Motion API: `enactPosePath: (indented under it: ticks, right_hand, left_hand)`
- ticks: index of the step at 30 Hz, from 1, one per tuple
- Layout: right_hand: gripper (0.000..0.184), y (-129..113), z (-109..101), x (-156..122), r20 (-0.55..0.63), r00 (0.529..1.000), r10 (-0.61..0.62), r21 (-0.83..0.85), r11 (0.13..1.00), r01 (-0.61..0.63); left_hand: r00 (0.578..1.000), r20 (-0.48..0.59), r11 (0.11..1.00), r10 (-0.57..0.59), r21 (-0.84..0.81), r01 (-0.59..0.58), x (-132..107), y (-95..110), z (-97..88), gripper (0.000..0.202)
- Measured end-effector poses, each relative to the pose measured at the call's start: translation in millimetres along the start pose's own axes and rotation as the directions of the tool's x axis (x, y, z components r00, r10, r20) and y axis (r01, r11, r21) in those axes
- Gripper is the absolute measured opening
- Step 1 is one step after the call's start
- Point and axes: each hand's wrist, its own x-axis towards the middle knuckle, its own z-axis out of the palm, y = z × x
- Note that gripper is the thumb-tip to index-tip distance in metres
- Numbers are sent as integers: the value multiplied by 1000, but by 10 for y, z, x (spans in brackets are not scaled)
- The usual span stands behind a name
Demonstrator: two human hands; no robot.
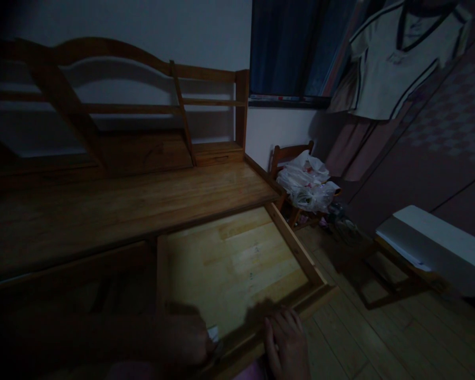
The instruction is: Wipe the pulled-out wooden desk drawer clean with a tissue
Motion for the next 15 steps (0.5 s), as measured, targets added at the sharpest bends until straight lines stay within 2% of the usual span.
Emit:
enactPosePath:
  ticks: [2, 4, 6, 7, 9, 12, 15]
  right_hand:
    - [18, 10, 4, -3, 0, 1000, -9, -1, 1000, 9]
    - [17, 18, 9, -5, -11, 1000, -17, -3, 1000, 17]
    - [18, 26, 17, -7, -17, 1000, -20, -3, 1000, 20]
    - [18, 30, 21, -8, -12, 1000, -16, -2, 1000, 16]
    - [19, 41, 29, -13, 0, 1000, -8, -6, 1000, 8]
    - [19, 58, 35, -22, 6, 1000, -11, -13, 1000, 12]
    - [20, 57, 25, -20, -12, 999, -39, -13, 999, 39]
  left_hand:
    - [999, 50, 1000, -9, 13, 8, -29, 2, 39, 12]
    - [996, 68, 997, -53, -52, 56, -62, -51, 116, 11]
    - [999, -31, 984, -36, -177, 30, -85, -145, 263, 1]
    - [992, -126, 966, 10, -255, -42, -89, -198, 362, 9]
    - [978, -195, 928, 70, -347, -136, -87, -288, 582, 21]
    - [987, -141, 888, 77, -441, -132, -83, -338, 816, 23]
    - [996, -89, 906, 26, -419, -61, -95, -278, 785, 23]
